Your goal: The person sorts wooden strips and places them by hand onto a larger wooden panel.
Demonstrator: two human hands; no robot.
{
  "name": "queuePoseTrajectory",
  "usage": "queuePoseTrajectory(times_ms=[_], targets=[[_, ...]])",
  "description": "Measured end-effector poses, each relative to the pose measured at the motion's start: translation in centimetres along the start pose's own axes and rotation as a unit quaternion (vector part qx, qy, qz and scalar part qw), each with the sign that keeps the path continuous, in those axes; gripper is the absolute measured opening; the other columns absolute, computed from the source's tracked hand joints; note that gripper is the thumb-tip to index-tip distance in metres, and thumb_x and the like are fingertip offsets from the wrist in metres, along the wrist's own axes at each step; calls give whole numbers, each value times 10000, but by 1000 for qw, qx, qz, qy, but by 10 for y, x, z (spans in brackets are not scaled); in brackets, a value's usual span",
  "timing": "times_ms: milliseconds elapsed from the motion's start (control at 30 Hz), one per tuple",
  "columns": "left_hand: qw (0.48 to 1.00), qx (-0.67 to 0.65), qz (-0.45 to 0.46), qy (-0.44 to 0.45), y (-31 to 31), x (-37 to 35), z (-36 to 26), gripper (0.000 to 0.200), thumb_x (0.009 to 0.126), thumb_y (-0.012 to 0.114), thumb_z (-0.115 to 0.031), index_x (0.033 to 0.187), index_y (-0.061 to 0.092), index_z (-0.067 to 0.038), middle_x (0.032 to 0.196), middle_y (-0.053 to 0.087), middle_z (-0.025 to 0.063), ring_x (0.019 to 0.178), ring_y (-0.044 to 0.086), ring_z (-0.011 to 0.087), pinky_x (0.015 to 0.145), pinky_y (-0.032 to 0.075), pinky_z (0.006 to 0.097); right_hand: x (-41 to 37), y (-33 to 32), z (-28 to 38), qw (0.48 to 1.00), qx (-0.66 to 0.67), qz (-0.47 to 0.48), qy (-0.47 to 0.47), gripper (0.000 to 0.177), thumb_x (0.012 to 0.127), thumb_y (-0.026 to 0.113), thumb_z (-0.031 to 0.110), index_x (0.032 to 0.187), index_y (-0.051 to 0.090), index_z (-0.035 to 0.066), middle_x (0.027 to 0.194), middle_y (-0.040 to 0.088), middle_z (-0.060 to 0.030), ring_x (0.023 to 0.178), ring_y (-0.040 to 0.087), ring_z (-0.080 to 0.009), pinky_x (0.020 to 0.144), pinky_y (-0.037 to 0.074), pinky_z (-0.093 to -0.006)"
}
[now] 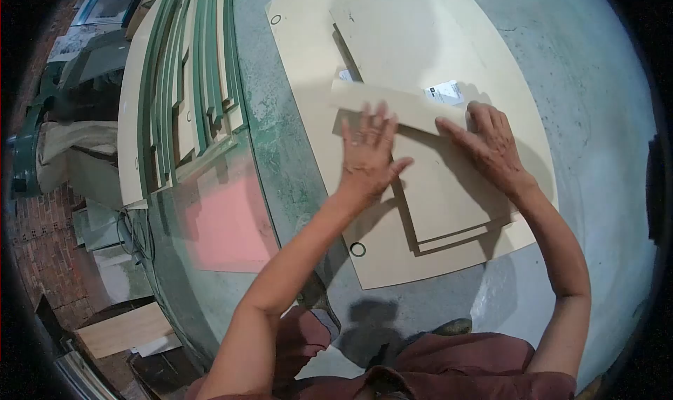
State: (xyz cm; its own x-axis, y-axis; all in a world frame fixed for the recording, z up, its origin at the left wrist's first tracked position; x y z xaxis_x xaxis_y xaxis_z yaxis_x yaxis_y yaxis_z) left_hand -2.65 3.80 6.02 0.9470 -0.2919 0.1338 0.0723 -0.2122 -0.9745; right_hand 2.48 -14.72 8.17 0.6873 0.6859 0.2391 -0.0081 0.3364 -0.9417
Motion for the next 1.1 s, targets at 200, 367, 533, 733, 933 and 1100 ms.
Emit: queuePoseTrajectory(times_ms=[200, 367, 533, 733, 933, 1100], targets=[[996, -31, -60, -54, 12, 52, 11, 690, 893, 378, -510, 1367, 292, -17, 1449, 247, 137, 1348, 188, 328, 1042, 88, 600, 44, 15, -22, 997, -38, -50, 37, 416, 798, 534, 122, 1190, 523, 260, 958, 454, -117, 917, 459, -276, 781, 372, -364], [990, 25, -98, -94, 11, 107, 40, 660, 891, 384, -516, 1335, 360, -27, 1395, 359, 119, 1310, 280, 322, 1029, 102, 617, 90, 26, -41, 991, -58, -115, 44, 401, 798, 549, 176, 1188, 529, 268, 912, 478, -113, 879, 469, -273, 745, 373, -358], [994, 61, -67, -66, 15, 164, 47, 670, 896, 298, -563, 1288, 435, -37, 1370, 403, 103, 1302, 290, 336, 1036, 42, 622, 104, 27, -53, 972, -94, -120, 178, 380, 827, 559, 254, 1204, 516, 266, 920, 492, -118, 851, 492, -266, 703, 389, -360], [994, 77, 81, -10, 12, 212, 12, 471, 909, 345, -492, 1207, 525, -175, 1312, 460, 76, 1274, 321, 393, 984, 127, 686, 85, 19, -60, 939, -144, -108, 294, 479, 763, 621, 272, 1207, 471, 173, 908, 518, -145, 834, 526, -292, 678, 429, -398], [996, 33, 45, 71, 7, 164, -63, 634, 883, 323, -573, 1043, 608, -30, 1230, 518, 129, 1268, 330, 363, 1005, 121, 660, 6, 1, -48, 941, -118, -10, 318, 587, 739, 654, 281, 1257, 400, 169, 920, 522, -185, 834, 557, -340, 690, 462, -449], [993, -14, 0, 117, 4, 77, -114, 614, 861, 410, -548, 1091, 559, 2, 1185, 502, 160, 1266, 311, 373, 1004, 163, 640, -82, -15, -13, 959, -107, 53, 258, 638, 756, 644, 290, 1317, 362, 177, 911, 516, -190, 776, 559, -343, 644, 466, -443]])
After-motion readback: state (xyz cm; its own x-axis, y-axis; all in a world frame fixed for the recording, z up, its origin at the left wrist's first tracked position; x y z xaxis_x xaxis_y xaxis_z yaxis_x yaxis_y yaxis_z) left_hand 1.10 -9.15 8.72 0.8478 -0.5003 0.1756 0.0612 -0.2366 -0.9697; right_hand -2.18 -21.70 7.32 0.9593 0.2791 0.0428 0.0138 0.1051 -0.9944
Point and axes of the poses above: each hand's wrist, its own x-axis towards the middle knuckle, its own y-axis out of the palm, z = x × y, the point moved 6 cm from there along x, towards the middle knuckle
